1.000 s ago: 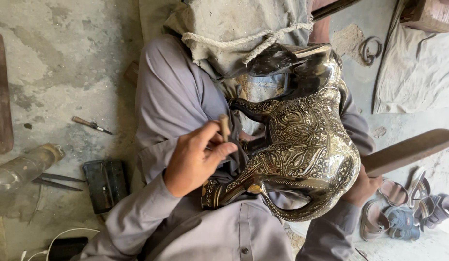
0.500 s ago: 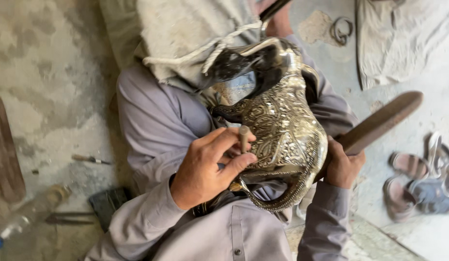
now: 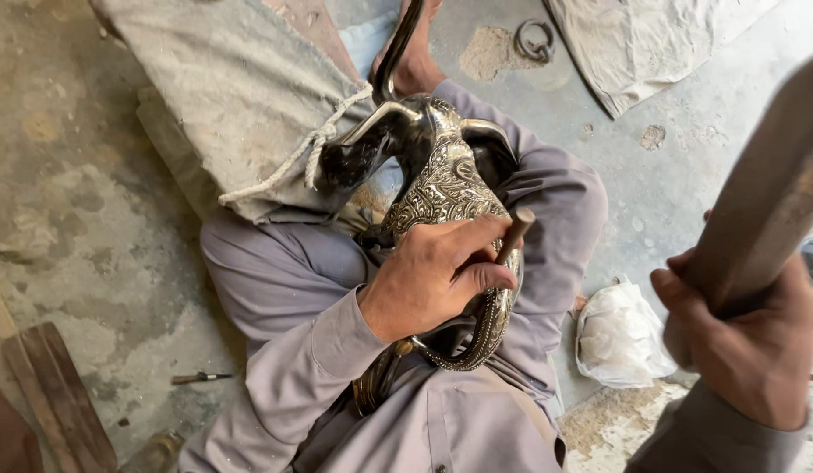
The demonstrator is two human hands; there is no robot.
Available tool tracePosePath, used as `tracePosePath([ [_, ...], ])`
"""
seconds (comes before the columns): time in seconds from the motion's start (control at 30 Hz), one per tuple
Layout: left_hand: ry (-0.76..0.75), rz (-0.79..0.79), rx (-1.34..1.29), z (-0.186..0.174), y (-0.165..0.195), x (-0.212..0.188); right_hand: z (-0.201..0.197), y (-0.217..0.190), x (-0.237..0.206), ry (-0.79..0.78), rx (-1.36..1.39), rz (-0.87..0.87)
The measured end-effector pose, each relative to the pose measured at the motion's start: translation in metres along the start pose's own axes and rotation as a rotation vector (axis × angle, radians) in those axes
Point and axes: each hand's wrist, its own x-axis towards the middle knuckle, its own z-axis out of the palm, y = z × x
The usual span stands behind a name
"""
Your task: The person sits on the ground holding an ornate brass animal figurine on their lap and decorates its surface by hand. They hold a small punch against the metal and strike it with a wooden mallet, repositioning the tool repeatedly to work the embossed pattern, and turn the figurine to reach different areas.
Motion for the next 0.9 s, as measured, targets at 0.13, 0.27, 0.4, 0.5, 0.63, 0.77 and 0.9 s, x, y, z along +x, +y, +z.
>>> tracePosePath([
  [0.13, -0.039, -0.019, 0.003, 0.0, 0.006, 0.004, -0.008, -0.028, 0.006, -0.005, -0.199, -0.086],
  [0.27, -0.048, 0.036, 0.022, 0.005, 0.013, 0.006, -0.015, -0.049, 0.018, -0.101, -0.669, -0.395],
  [0.4, -0.05, -0.005, 0.002, 0.009, 0.017, 0.008, -0.017, -0.045, 0.023, -0.107, -0.366, -0.21],
  [0.5, -0.068, -0.011, 0.045, 0.01, 0.02, 0.01, -0.018, -0.027, 0.023, -0.236, -1.007, -0.329],
  [0.63, -0.078, -0.017, 0.087, 0.01, 0.025, 0.01, -0.03, -0.007, 0.018, -0.095, -0.58, -0.239],
  [0.77, -0.102, 0.013, 0.132, 0.011, 0.028, 0.01, -0.034, -0.002, 0.017, -0.121, -0.818, -0.271],
  [0.9, -0.105, -0.01, 0.129, 0.012, 0.029, 0.005, -0.032, -0.008, 0.014, -0.073, -0.058, -0.193],
])
